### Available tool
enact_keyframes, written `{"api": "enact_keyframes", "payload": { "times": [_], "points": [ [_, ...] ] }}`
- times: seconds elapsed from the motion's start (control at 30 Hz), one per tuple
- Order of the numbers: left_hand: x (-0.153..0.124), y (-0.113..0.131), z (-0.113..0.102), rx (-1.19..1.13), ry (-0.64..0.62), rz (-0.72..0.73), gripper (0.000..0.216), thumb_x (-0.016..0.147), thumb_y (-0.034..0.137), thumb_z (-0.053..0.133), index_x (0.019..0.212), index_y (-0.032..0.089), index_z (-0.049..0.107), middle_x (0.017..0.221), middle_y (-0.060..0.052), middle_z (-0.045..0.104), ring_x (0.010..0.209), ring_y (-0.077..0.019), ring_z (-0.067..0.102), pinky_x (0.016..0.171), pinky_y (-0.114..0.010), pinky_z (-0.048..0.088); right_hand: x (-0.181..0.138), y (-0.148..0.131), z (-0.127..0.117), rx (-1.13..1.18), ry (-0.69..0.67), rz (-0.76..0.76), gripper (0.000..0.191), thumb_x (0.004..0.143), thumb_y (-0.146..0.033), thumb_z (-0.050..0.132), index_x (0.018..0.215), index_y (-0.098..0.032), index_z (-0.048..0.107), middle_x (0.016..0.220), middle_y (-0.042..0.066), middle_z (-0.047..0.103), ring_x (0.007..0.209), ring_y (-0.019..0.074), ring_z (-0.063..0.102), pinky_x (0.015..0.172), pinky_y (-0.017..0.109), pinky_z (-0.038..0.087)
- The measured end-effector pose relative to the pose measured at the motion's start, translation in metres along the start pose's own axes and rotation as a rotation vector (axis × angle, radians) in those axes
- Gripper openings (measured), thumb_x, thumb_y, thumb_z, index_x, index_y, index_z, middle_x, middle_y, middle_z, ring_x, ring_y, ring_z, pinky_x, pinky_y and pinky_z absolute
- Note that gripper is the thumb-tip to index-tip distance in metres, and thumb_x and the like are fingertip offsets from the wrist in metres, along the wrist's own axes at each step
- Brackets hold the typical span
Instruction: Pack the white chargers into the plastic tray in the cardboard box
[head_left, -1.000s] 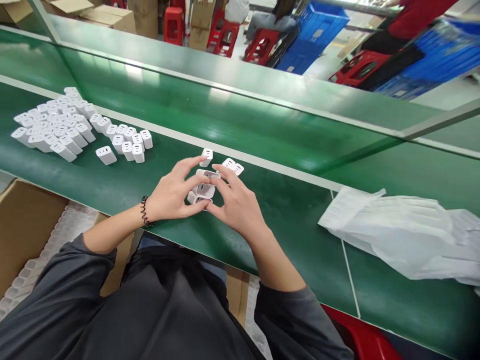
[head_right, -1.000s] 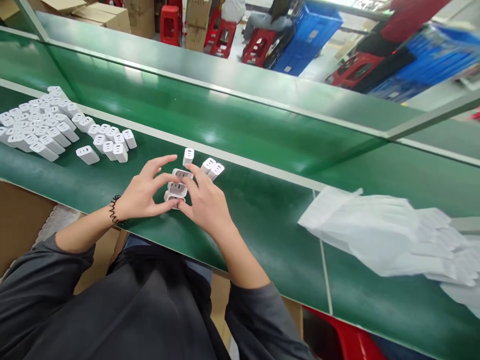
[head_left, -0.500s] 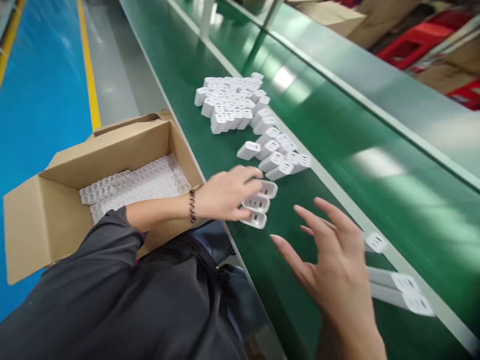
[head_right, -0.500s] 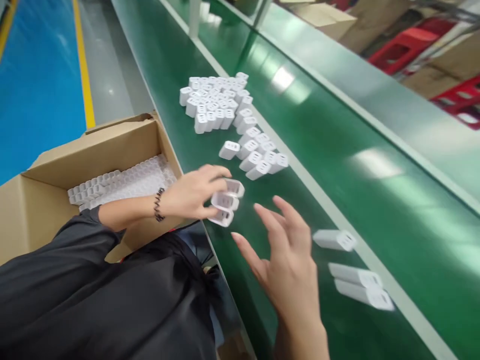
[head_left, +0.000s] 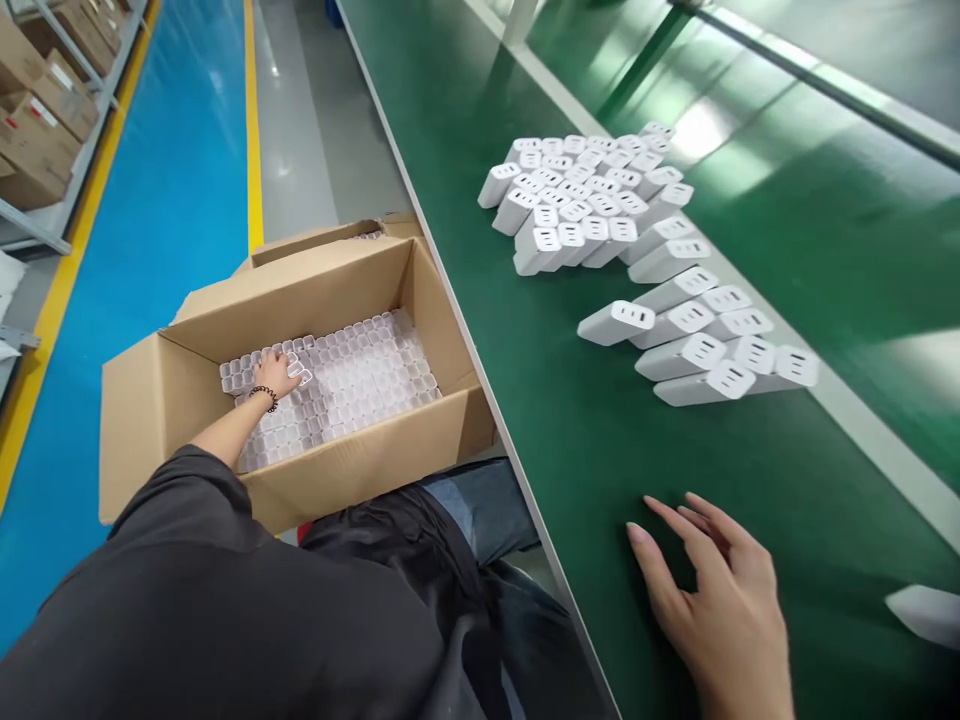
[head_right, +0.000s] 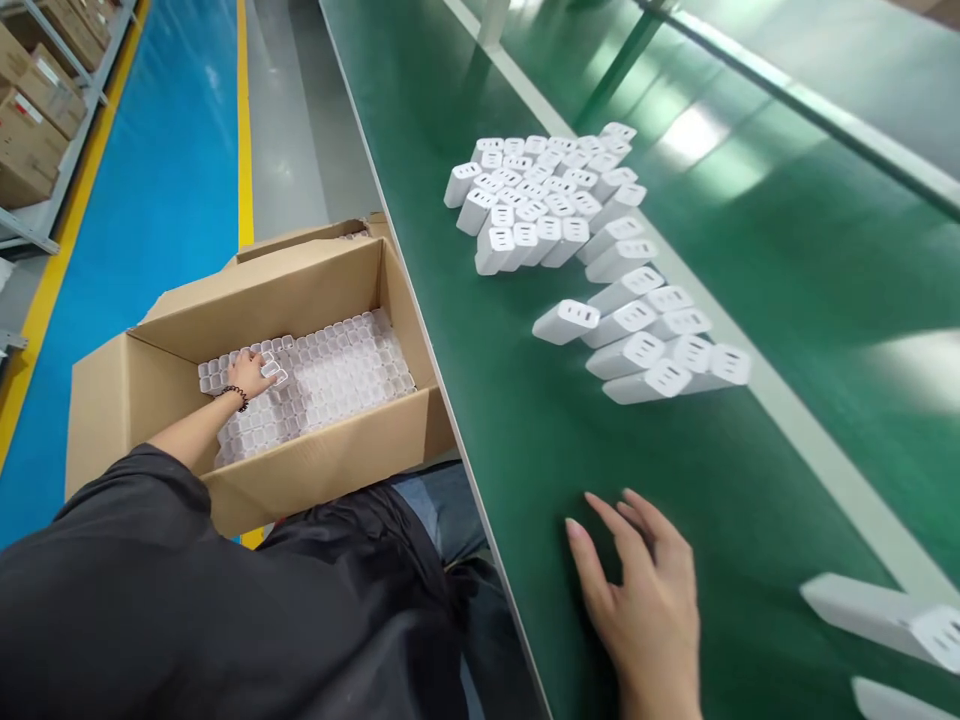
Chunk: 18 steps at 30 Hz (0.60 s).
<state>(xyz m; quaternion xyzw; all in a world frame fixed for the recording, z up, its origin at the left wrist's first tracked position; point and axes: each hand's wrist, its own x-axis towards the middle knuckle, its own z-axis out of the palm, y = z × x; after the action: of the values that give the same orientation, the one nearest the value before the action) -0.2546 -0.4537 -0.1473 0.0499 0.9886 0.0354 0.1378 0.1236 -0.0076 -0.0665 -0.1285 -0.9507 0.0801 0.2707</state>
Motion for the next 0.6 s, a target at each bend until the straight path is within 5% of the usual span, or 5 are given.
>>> {"api": "enact_keyframes", "payload": {
  "times": [0.33,0.6],
  "points": [
    [0.033,0.003,0.054,0.174,0.052,-0.208,0.051,0.083,0.046,0.063,0.121,0.012,0.061,0.141,-0.021,0.046,0.132,-0.0405,0.036,0.106,-0.055,0.028,-0.009,-0.008,0.003,0.008,0.015,0.003,0.039,0.095,-0.037,0.059,0.131,-0.024,0.063,0.125,0.018,0.061,0.106,0.0365,0.068,0.091,0.053,0.059],
    [0.046,0.002,0.054,0.188,0.082,-0.277,0.056,0.086,0.056,0.065,0.123,0.015,0.06,0.148,-0.015,0.042,0.138,-0.0355,0.035,0.113,-0.056,0.029,-0.007,-0.009,-0.001,0.039,0.008,0.015,0.047,0.095,-0.033,0.06,0.141,-0.029,0.056,0.126,0.018,0.061,0.103,0.0368,0.068,0.089,0.056,0.058]
  ]
}}
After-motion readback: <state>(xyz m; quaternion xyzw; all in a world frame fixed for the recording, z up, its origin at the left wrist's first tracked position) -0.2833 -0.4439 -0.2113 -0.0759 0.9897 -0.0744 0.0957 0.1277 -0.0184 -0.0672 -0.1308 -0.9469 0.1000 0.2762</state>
